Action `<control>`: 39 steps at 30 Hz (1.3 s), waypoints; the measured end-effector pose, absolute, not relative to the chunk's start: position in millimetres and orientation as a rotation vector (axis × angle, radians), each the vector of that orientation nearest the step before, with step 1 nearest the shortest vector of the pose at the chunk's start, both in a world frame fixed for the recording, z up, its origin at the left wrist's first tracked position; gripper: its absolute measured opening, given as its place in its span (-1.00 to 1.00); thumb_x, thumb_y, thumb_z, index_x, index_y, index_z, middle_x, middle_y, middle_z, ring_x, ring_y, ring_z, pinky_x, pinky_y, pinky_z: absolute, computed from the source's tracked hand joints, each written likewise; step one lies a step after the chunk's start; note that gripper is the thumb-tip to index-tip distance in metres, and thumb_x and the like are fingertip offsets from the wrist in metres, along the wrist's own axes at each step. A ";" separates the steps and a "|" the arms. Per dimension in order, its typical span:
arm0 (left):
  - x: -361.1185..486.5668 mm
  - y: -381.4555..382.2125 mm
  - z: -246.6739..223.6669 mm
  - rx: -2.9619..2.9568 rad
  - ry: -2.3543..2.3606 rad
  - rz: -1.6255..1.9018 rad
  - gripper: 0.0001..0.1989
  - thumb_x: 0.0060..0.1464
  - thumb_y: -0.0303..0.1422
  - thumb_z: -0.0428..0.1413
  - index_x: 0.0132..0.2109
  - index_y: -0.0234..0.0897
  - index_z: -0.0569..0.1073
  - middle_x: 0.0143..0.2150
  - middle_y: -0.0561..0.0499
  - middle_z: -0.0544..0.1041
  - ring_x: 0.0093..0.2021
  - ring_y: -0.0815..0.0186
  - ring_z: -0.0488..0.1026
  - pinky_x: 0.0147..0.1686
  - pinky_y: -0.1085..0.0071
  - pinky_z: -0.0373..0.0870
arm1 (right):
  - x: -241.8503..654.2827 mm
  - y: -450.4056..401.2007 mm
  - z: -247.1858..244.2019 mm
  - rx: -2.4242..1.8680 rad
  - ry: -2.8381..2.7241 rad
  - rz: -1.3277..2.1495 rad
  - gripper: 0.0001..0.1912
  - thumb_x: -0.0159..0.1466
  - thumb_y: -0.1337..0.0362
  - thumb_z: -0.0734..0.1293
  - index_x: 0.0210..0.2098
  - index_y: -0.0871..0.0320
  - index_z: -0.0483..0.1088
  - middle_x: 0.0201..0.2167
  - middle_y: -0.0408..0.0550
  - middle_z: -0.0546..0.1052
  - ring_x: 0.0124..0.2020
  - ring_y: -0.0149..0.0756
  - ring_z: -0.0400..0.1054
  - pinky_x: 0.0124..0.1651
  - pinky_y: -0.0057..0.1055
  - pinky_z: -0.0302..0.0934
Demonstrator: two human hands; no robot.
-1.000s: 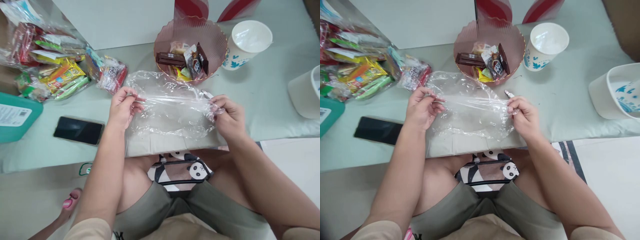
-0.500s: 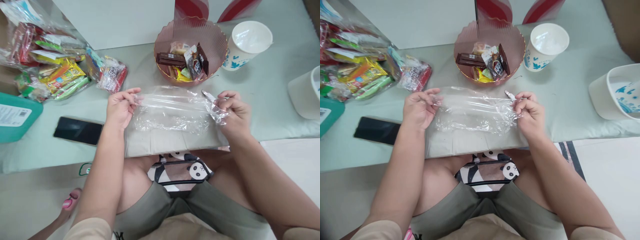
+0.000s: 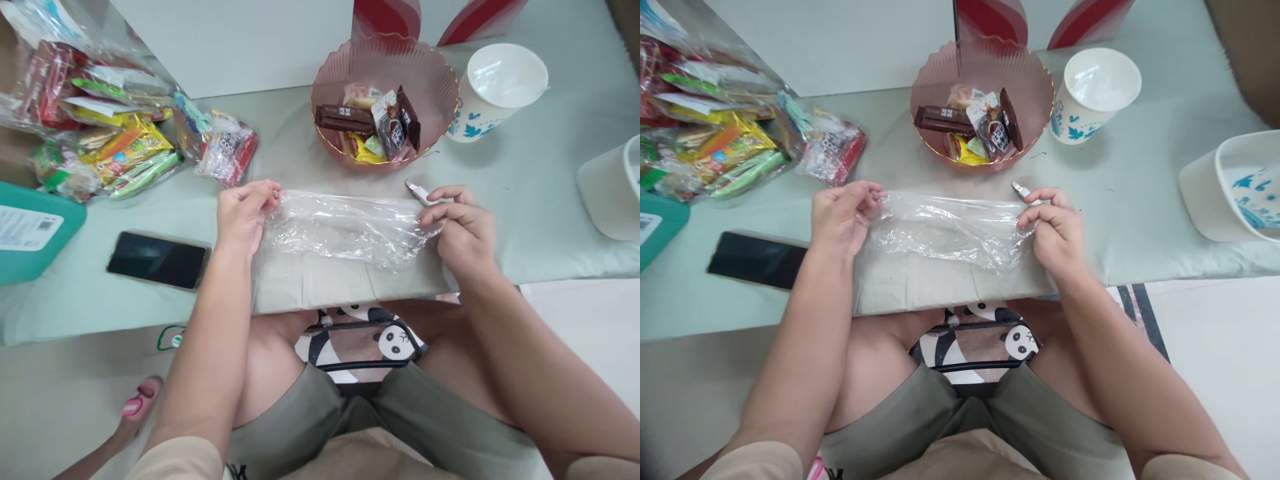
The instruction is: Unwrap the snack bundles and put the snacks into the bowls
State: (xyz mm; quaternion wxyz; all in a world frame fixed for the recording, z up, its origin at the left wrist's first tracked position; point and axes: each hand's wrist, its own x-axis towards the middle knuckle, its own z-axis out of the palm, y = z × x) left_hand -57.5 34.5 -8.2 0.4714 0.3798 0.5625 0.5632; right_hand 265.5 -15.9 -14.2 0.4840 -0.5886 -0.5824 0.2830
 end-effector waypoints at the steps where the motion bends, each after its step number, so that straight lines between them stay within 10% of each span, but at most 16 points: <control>1: -57.3 34.2 -8.3 0.946 1.388 1.362 -0.78 -0.11 -0.38 0.31 -0.57 -0.28 0.44 -0.35 -0.02 0.59 -0.35 0.41 0.52 -0.37 0.52 0.45 | 266.0 -15.8 -14.0 -1.423 -1.426 0.697 -0.75 0.08 0.39 0.30 -0.60 -0.07 0.53 -0.44 -0.05 0.48 -0.01 -0.06 0.42 0.15 0.00 0.30; 8: -61.2 33.4 -9.0 1.014 1.333 1.327 -0.61 -0.26 -0.61 0.31 -0.25 -0.22 0.43 0.02 0.02 0.55 -0.17 0.36 0.63 -0.12 0.46 0.53 | 267.1 -15.3 -13.5 -1.408 -1.391 0.824 -0.61 0.32 0.12 0.21 -0.53 0.05 0.52 -0.27 0.05 0.51 0.00 -0.07 0.42 0.02 -0.10 0.31; 11: -61.5 34.0 -9.7 1.045 1.412 1.299 -0.74 -0.18 -0.57 0.31 -0.30 -0.27 0.48 0.12 -0.04 0.53 -0.13 0.35 0.61 -0.11 0.44 0.54 | 264.7 -14.5 -14.2 -1.551 -1.437 0.798 -0.92 0.18 0.22 0.44 -0.37 0.04 0.47 -0.33 -0.06 0.47 -0.21 -0.19 0.41 -0.14 -0.22 0.30; 17: -56.5 30.9 -3.3 0.936 1.340 1.366 -0.85 0.10 -0.44 0.20 -0.30 -0.16 0.35 -0.18 0.10 0.60 -0.32 0.42 0.59 -0.37 0.49 0.51 | 264.4 -15.8 -24.9 -1.539 -1.471 0.877 -0.34 0.04 0.31 0.55 0.08 -0.06 0.30 -0.23 -0.16 0.51 -0.41 -0.35 0.30 -0.27 -0.28 0.27; 26: -55.0 29.1 -13.4 1.182 1.526 1.275 -0.64 0.18 -0.06 0.21 0.02 0.00 0.31 -0.33 0.12 0.57 -0.63 0.43 0.31 -0.62 0.41 0.09 | 258.2 -12.4 -8.5 -1.325 -0.963 1.181 -0.74 0.12 0.21 0.47 -0.22 -0.04 0.38 -0.36 -0.19 0.36 -0.41 -0.38 0.31 -0.35 -0.37 0.29; 33: -41.7 29.3 -8.5 1.073 1.523 1.378 -0.62 0.20 -0.15 0.22 0.08 0.01 0.27 -0.27 0.11 0.54 -0.49 0.42 0.39 -0.59 0.43 0.11 | 247.5 -17.3 -6.5 -1.347 -0.800 1.563 -0.31 -0.04 0.17 0.61 0.01 -0.10 0.28 -0.27 -0.22 0.52 -0.45 -0.41 0.39 -0.48 -0.45 0.25; 39: -41.9 28.1 -6.8 1.165 1.548 1.408 -0.74 0.32 -0.21 0.15 0.05 -0.04 0.25 -0.34 0.13 0.44 -0.46 0.48 0.35 -0.61 0.49 0.04 | 250.2 -13.0 -5.3 -1.347 -0.798 1.454 -0.46 -0.03 0.25 0.60 -0.08 -0.01 0.42 -0.40 -0.23 0.48 -0.45 -0.39 0.35 -0.39 -0.38 0.30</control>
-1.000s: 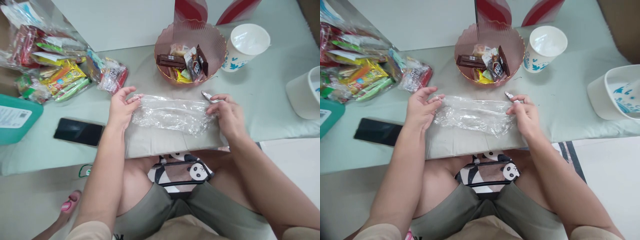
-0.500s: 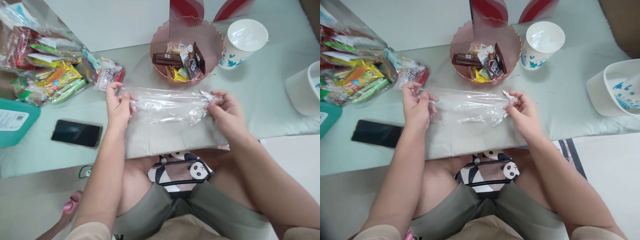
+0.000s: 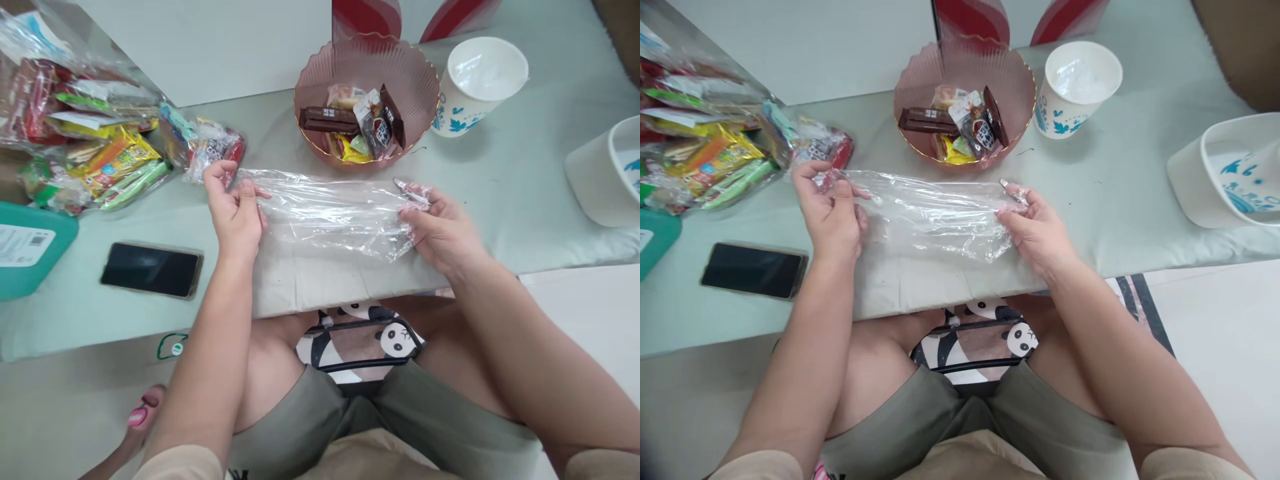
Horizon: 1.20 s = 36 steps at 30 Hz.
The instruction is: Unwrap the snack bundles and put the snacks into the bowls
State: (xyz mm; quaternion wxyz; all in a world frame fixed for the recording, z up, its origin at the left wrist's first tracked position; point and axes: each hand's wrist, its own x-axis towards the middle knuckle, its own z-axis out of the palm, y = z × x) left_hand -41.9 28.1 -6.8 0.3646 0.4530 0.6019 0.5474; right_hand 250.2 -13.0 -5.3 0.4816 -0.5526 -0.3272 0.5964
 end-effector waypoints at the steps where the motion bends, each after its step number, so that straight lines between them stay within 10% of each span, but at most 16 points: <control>1: -42.8 28.2 -8.1 1.181 1.541 1.409 -0.73 0.31 -0.20 0.15 0.05 -0.05 0.25 -0.35 0.13 0.43 -0.46 0.48 0.34 -0.61 0.50 0.03 | 250.6 -12.0 -3.7 -1.330 -0.757 1.442 -0.49 -0.03 0.25 0.60 -0.12 0.00 0.43 -0.39 -0.22 0.49 -0.43 -0.38 0.37 -0.36 -0.37 0.33; 10: -47.0 32.5 -14.9 0.969 1.353 1.481 -0.58 0.22 -0.09 0.26 0.10 0.06 0.26 -0.26 0.10 0.51 -0.36 0.41 0.51 -0.59 0.47 0.10 | 243.8 -14.6 3.6 -1.270 -0.523 1.755 -0.47 -0.10 0.29 0.65 -0.17 0.07 0.46 -0.45 -0.25 0.50 -0.50 -0.50 0.31 -0.51 -0.53 0.20; 18: -48.5 33.9 -13.7 1.046 1.315 1.471 -0.62 0.28 -0.21 0.26 0.06 -0.09 0.23 -0.46 0.29 0.44 -0.67 0.59 0.16 -0.64 0.50 -0.05 | 246.4 -17.1 13.2 -1.336 -0.532 1.828 -0.58 -0.12 0.25 0.63 -0.35 0.08 0.39 -0.31 -0.10 0.65 -0.37 -0.20 0.58 -0.32 -0.28 0.49; 25: -51.8 35.2 -10.8 0.858 1.221 1.180 -0.54 -0.25 -0.43 0.50 -0.24 -0.23 0.44 -0.48 0.17 0.50 -0.56 0.52 0.40 -0.55 0.58 0.32 | 247.6 -17.1 11.1 -1.430 -0.650 1.762 -0.53 0.00 0.17 0.59 -0.16 0.04 0.39 -0.36 -0.11 0.64 -0.48 -0.28 0.52 -0.51 -0.40 0.35; 36: -52.6 26.5 -1.8 0.879 1.352 1.050 -0.73 0.10 -0.41 0.30 -0.25 -0.15 0.31 -0.58 0.17 0.53 -0.74 0.41 0.37 -0.75 0.56 0.17 | 251.8 -18.0 13.5 -1.478 -0.821 1.772 -0.57 -0.01 0.23 0.56 -0.23 0.06 0.33 -0.63 -0.23 0.51 -0.72 -0.44 0.29 -0.71 -0.56 0.02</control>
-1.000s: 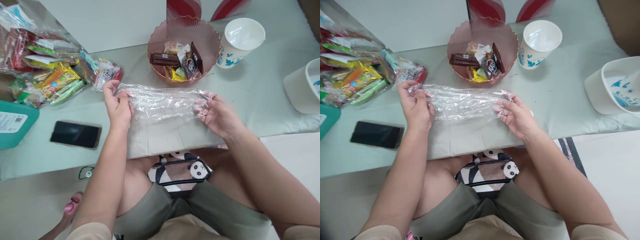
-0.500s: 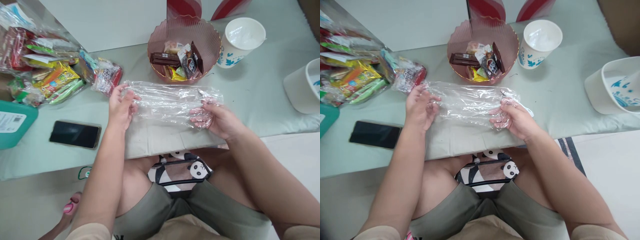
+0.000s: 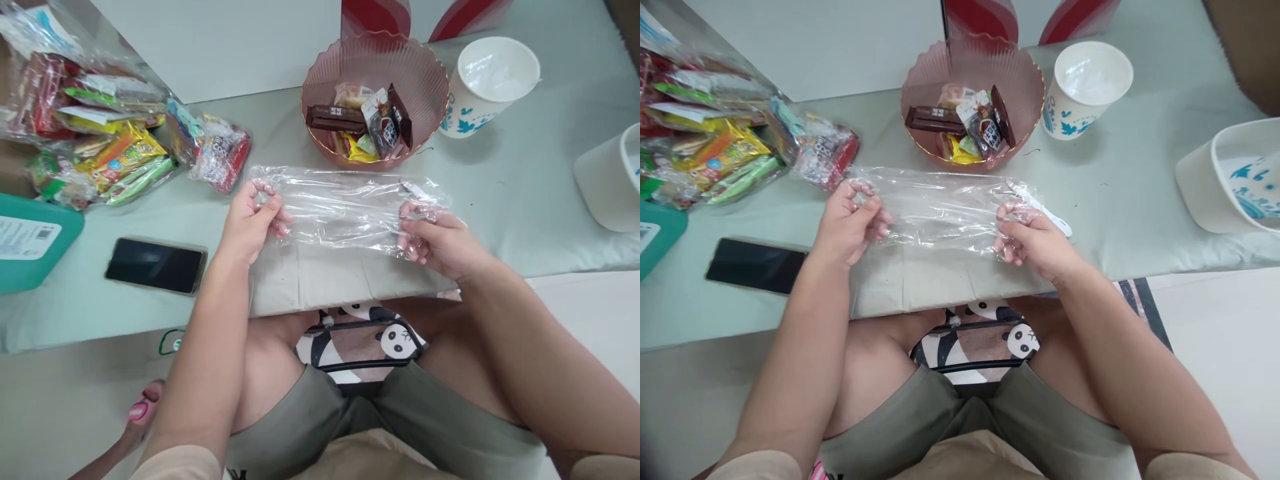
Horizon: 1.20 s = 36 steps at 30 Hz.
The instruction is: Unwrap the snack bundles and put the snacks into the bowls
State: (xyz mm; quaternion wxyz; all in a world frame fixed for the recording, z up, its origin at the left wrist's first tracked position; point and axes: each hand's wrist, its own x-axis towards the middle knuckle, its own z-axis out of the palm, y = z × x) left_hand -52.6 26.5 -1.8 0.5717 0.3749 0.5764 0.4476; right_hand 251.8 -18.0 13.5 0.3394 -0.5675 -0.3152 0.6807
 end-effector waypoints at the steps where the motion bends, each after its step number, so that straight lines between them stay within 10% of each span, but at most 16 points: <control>1: -52.6 25.1 0.9 0.858 1.343 1.053 -0.75 0.09 -0.42 0.30 -0.25 -0.15 0.33 -0.58 0.18 0.53 -0.74 0.42 0.36 -0.76 0.57 0.15 | 252.2 -18.5 15.2 -1.460 -0.809 1.756 -0.56 -0.02 0.23 0.56 -0.21 0.06 0.33 -0.65 -0.24 0.50 -0.74 -0.44 0.27 -0.71 -0.55 0.02; 11: -46.6 20.0 16.7 0.695 1.149 1.115 -0.83 -0.06 -0.48 0.23 -0.47 -0.24 0.38 -0.63 0.10 0.50 -0.68 0.44 0.41 -0.69 0.63 0.31 | 266.5 -17.5 18.9 -1.083 -0.713 1.722 -0.78 0.03 0.30 0.47 -0.44 0.04 0.33 -0.64 -0.32 0.44 -0.70 -0.53 0.24 -0.60 -0.56 0.13; 18: -45.4 22.8 12.0 0.795 1.220 1.093 -0.63 0.06 -0.16 0.23 -0.57 -0.29 0.41 -0.61 0.03 0.45 -0.63 0.45 0.39 -0.63 0.56 0.36 | 270.7 -16.4 0.6 -1.218 -0.892 1.702 -0.39 0.16 -0.33 0.32 -0.51 0.12 0.45 -0.48 -0.01 0.55 -0.54 -0.33 0.43 -0.51 -0.36 0.36; 26: -44.3 17.9 -7.2 0.900 1.203 1.281 -0.57 -0.32 -0.54 0.41 -0.28 -0.18 0.43 -0.48 0.19 0.43 -0.55 0.47 0.40 -0.58 0.55 0.37 | 256.3 -21.9 12.5 -1.510 -1.079 1.507 -0.59 -0.02 0.28 0.58 -0.22 0.04 0.43 -0.49 -0.26 0.50 -0.49 -0.41 0.33 -0.39 -0.43 0.26; 36: -45.8 24.0 -2.6 0.929 1.280 1.165 -0.71 -0.15 -0.55 0.34 -0.36 -0.24 0.37 -0.43 0.09 0.52 -0.50 0.45 0.52 -0.51 0.59 0.47 | 256.0 -17.2 8.3 -1.442 -0.992 1.584 -0.63 0.06 0.14 0.57 -0.38 0.06 0.31 -0.40 -0.15 0.57 -0.35 -0.31 0.49 -0.30 -0.40 0.37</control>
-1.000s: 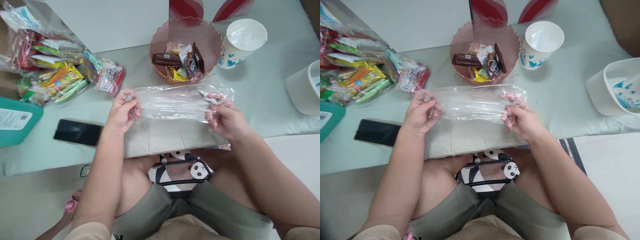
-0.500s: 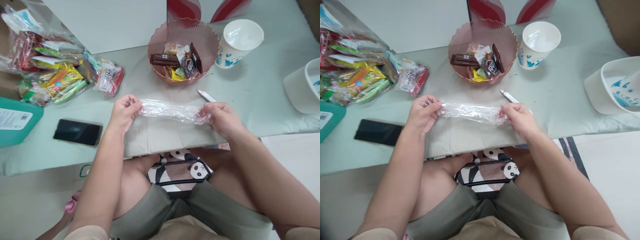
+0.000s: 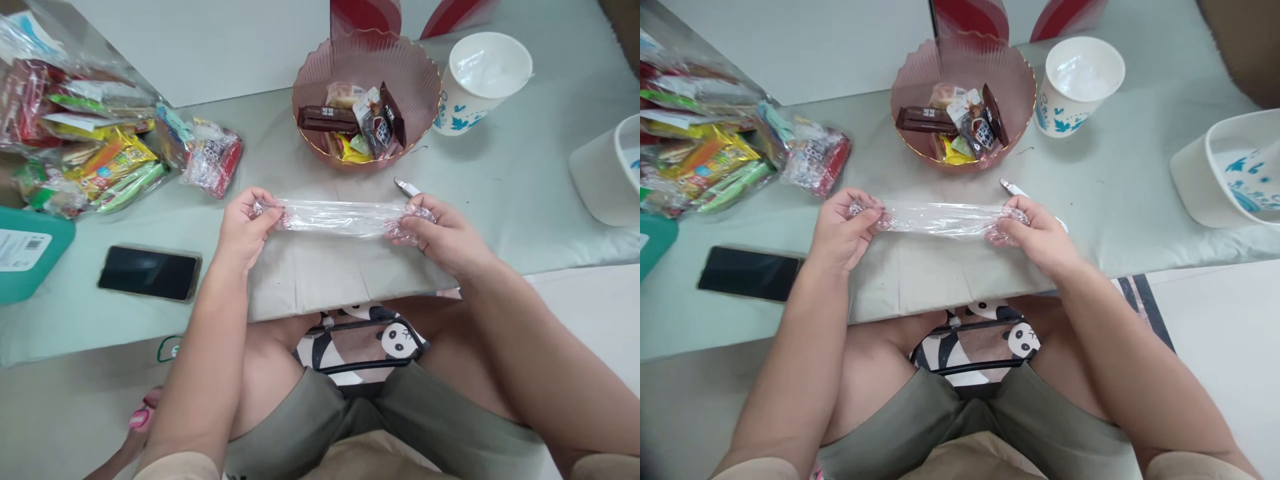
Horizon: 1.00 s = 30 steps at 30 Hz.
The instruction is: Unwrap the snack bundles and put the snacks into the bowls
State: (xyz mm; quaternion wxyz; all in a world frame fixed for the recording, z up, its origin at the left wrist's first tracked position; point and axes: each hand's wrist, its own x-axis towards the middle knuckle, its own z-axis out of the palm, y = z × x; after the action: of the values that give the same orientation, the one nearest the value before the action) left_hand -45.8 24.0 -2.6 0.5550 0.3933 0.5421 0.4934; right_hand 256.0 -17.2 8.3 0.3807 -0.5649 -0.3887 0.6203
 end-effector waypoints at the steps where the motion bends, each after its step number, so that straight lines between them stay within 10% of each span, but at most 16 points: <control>1: -45.5 24.1 -1.5 0.921 1.285 1.136 -0.73 -0.11 -0.54 0.32 -0.35 -0.23 0.36 -0.44 0.09 0.54 -0.53 0.44 0.50 -0.55 0.59 0.46 | 255.0 -16.1 8.4 -1.431 -0.942 1.592 -0.59 0.04 0.12 0.59 -0.36 0.05 0.30 -0.40 -0.16 0.58 -0.39 -0.32 0.49 -0.35 -0.41 0.36; 11: -46.9 23.5 3.7 0.895 1.277 1.116 -0.79 -0.09 -0.64 0.16 -0.41 -0.22 0.38 -0.60 0.15 0.43 -0.65 0.47 0.38 -0.66 0.62 0.34 | 258.3 -10.9 11.2 -1.500 -0.850 1.490 -0.60 0.05 0.11 0.60 -0.28 0.05 0.37 -0.55 -0.25 0.46 -0.65 -0.53 0.27 -0.64 -0.55 0.09; 23: -48.9 30.4 -0.6 0.768 1.234 1.292 -0.81 0.07 -0.43 0.19 -0.48 -0.25 0.38 -0.51 0.09 0.41 -0.56 0.48 0.42 -0.51 0.57 0.45 | 259.7 -22.2 14.3 -1.314 -1.184 1.488 -0.82 0.15 0.10 0.48 -0.37 0.08 0.57 -0.40 -0.08 0.56 -0.47 -0.38 0.35 -0.37 -0.37 0.27; 30: -41.8 32.9 -5.3 0.866 1.201 1.453 -0.53 -0.21 -0.50 0.42 -0.18 -0.08 0.40 -0.25 0.16 0.51 -0.41 0.48 0.43 -0.39 0.55 0.43 | 246.3 -41.4 20.2 -1.362 -1.446 1.585 -0.81 0.19 0.16 0.50 -0.29 0.07 0.47 -0.38 -0.12 0.53 -0.40 -0.35 0.43 -0.29 -0.37 0.36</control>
State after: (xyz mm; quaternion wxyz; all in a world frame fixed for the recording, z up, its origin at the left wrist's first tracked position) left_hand -41.8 32.9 -5.3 0.5089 0.3593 0.4984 0.6030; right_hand 246.3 -41.4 20.2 0.2957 -0.5120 -0.5435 0.5959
